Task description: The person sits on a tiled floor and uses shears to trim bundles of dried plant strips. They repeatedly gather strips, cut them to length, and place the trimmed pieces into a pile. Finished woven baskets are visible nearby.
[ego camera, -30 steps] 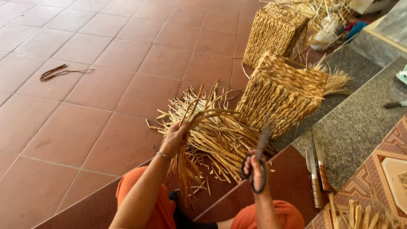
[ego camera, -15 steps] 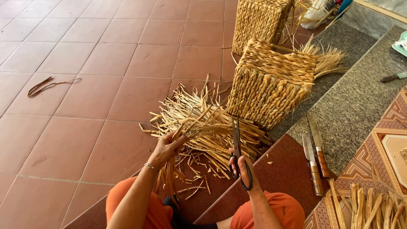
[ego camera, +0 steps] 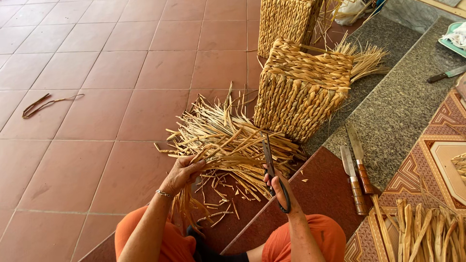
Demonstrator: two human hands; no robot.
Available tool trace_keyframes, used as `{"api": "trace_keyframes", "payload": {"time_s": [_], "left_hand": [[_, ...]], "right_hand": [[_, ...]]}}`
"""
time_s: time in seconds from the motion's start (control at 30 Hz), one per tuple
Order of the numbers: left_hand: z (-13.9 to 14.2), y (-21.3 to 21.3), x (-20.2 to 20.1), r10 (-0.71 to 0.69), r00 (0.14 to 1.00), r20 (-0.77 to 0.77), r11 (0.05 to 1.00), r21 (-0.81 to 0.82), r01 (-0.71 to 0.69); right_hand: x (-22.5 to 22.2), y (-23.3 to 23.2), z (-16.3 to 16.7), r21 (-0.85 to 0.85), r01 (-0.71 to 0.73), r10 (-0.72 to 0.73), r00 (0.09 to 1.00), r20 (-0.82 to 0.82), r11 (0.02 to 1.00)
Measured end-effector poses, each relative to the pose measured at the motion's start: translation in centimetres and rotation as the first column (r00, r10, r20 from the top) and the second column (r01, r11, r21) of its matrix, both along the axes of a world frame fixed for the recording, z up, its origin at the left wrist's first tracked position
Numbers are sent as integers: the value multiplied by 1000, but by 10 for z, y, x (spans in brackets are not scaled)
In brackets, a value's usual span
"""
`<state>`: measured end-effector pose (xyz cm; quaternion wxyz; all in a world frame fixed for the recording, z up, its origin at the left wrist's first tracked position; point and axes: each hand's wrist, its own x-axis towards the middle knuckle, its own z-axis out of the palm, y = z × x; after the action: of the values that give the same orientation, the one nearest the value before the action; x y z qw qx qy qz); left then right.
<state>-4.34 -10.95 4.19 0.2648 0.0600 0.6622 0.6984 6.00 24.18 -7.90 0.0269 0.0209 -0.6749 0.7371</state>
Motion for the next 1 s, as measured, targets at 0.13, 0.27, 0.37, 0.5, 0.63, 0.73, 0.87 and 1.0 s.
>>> {"api": "trace_keyframes", "payload": {"time_s": [0.13,0.27,0.37,0.5,0.63,0.73,0.87,1.0], "left_hand": [[-3,-10,-2,-53,998,-13,995,-82,52],[-11,-10,-4,-42,999,-7,986,-160,40],[-16,-8,-5,-25,998,-51,976,-218,13],[-25,-5,-5,-2,994,-109,968,-249,-25],[-41,4,-6,14,981,-194,968,-242,-62],[-52,12,-12,68,971,-230,957,-259,-129],[-57,18,-11,67,950,-306,945,-287,-159],[-52,26,4,-95,923,-372,856,-504,-115]], "right_hand": [[0,1,-1,208,70,-64,997,-37,976],[6,-5,4,405,168,-156,986,-61,899],[8,-14,6,405,165,-220,971,92,899],[10,-16,7,438,238,-288,956,51,867],[18,-24,9,257,155,-182,980,82,954],[23,-41,15,303,31,-17,999,-49,952],[26,-66,30,572,113,49,965,-259,812],[27,-72,44,614,265,31,903,-428,744]]}}
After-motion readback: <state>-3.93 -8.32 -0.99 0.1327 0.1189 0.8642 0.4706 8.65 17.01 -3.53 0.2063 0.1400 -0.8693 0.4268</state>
